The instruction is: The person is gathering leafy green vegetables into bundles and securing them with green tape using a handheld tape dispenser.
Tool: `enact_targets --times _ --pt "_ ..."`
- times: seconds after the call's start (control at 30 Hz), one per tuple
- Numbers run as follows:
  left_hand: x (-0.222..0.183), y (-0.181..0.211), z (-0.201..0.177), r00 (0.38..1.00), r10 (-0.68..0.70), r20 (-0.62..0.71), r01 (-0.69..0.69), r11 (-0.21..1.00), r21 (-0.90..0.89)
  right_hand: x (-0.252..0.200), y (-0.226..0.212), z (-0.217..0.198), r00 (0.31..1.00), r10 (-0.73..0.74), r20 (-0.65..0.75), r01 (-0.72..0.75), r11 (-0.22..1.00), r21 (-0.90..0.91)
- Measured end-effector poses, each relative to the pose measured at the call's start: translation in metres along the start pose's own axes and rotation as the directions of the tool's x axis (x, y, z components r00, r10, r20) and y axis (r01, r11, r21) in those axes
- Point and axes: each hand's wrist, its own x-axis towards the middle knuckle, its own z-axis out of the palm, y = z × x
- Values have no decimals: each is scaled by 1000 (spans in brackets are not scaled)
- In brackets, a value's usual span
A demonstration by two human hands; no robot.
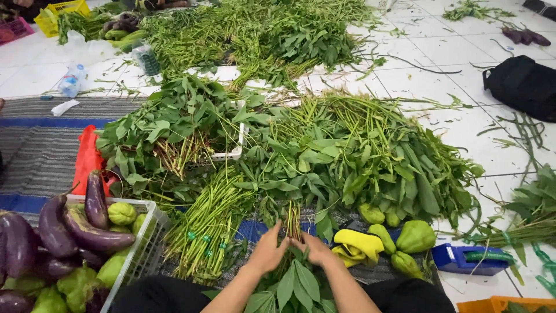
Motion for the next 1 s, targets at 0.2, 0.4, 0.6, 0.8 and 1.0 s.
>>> enact_targets --times 0.2,0.4,0.6,0.8,1.0 --pt "-19 -8 8 980 115 160 -106 992 -62 20 21 17 991 -83 -104 87 996 33" --pt "-18 -10 22 993 -57 103 56 998 14 -18 -17 6 995 92 -48 -92 996 7" --pt "-12 -10 23 971 -55 -234 21 989 -147 -10 -14 6 993 102 -52 -102 995 8" --pt "-6 16 -13 962 -171 -212 68 904 -422 5 -3 8 994 88 -59 -87 996 33" --pt "-15 28 -49 993 -91 -79 18 759 -651 25 14 10 997 72 -25 -70 995 70"
